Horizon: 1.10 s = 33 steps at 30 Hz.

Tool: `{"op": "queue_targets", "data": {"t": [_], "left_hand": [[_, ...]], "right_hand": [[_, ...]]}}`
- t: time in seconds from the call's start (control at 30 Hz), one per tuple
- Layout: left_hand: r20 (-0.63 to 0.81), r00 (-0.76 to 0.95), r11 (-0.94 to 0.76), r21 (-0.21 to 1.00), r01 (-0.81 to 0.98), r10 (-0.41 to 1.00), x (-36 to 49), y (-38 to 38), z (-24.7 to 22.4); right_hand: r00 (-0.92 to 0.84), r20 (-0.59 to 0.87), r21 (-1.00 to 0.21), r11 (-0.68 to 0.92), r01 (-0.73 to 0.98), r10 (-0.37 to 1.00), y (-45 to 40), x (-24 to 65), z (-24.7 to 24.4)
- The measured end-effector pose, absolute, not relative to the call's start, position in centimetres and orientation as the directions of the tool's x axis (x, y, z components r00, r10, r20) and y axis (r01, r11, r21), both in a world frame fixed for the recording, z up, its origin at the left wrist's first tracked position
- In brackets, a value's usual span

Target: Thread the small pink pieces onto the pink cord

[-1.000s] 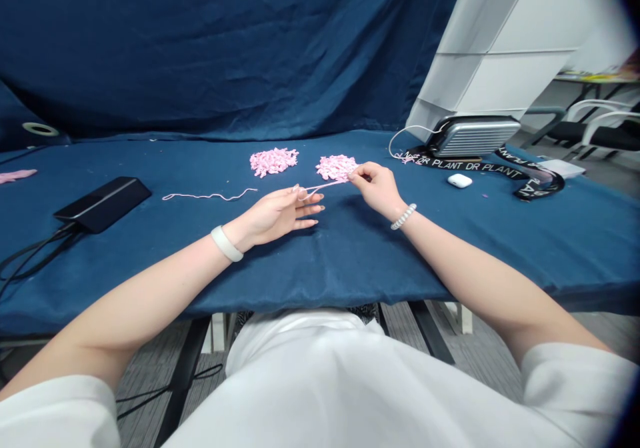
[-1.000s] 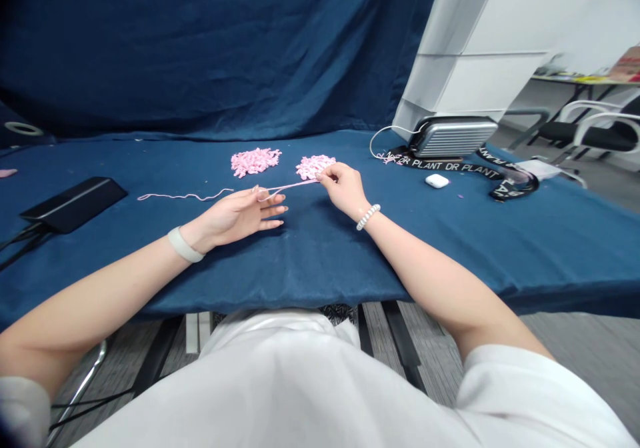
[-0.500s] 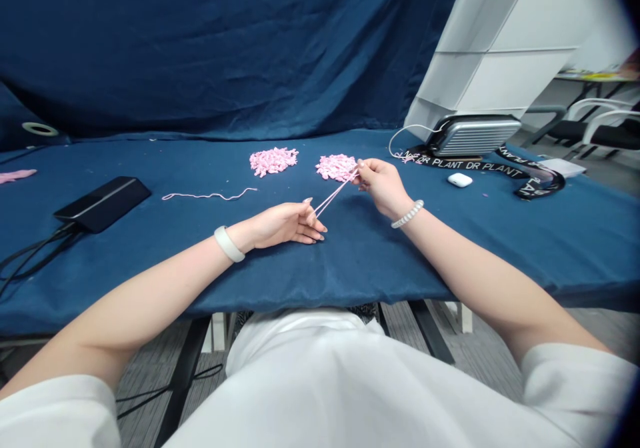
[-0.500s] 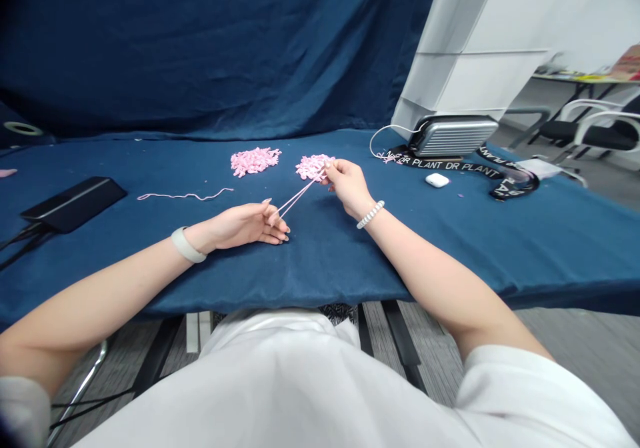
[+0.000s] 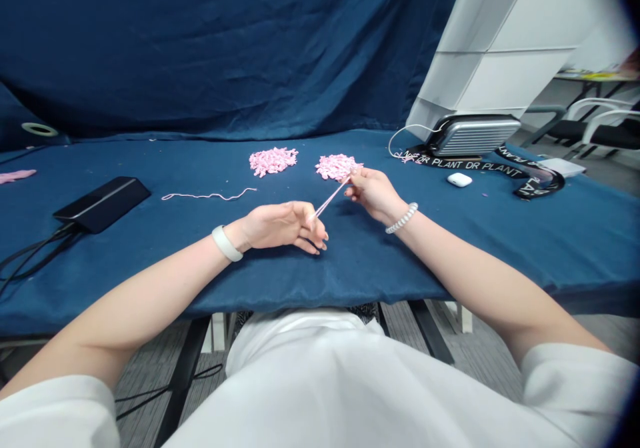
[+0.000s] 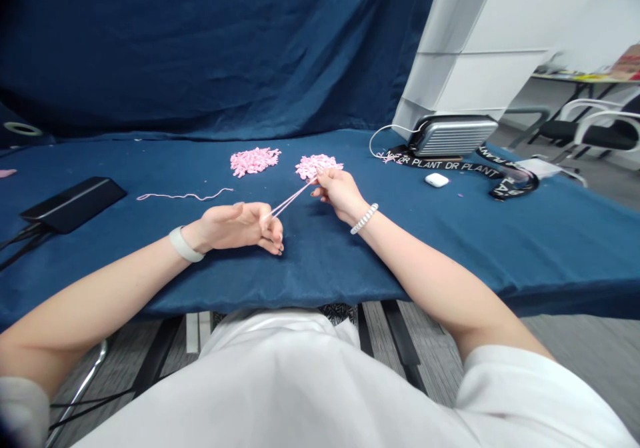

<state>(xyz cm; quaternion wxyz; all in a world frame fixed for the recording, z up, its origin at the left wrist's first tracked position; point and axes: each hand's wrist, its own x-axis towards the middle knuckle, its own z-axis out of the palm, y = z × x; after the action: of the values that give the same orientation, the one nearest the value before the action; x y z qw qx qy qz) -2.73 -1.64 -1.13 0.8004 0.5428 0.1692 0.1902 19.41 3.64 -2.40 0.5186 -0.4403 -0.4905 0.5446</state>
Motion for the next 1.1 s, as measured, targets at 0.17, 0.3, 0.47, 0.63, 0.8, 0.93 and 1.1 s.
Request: {"op": "queue_targets", "data": {"t": [0.17,0.3,0.47,0.63,0.8,0.93,1.1], "left_hand": [[-0.142,0.875,0.261,0.965,0.018,0.462,-2.4,-1.9,-1.6],[-0.035,0.701,0.213,0.962,-0.168,0.712,-2.4,-1.3,-1.9],[0.112,0.452,0.08,0.92,-0.384,0.885,-2.8,-0.6,-1.0],[0.154,0.402,-0.009,0.94,-0.34,0.903,-2.5,-1.6,0.1],[0.172,0.448,-0.021,0.946,-0.322,0.877,-2.1,-2.8,0.6],[0.225,0.475,-0.066,0.942,-0.329,0.851,-2.2,-2.5,0.3],[0.215,0.408,-0.112,0.958,-0.263,0.887,-2.1,-1.9,-0.5]], "right_hand": [[-0.206,0.04,-0.894,-0.057,-0.445,0.978,2.9,19.4,-1.3],[-0.229,0.123,-0.927,0.03,-0.373,0.966,2.7,20.4,-0.3],[-0.387,0.215,-0.947,0.095,-0.307,0.896,2.8,20.9,-0.4],[-0.533,0.186,-0.955,0.025,-0.294,0.825,3.2,20.6,-1.3],[-0.585,0.184,-0.966,0.036,-0.256,0.79,2.8,19.8,-1.7],[-0.619,0.181,-0.983,0.125,-0.133,0.764,2.3,18.7,-2.3],[-0.604,0.241,-0.955,0.298,-0.005,0.76,2.6,18.5,-2.6]]}}
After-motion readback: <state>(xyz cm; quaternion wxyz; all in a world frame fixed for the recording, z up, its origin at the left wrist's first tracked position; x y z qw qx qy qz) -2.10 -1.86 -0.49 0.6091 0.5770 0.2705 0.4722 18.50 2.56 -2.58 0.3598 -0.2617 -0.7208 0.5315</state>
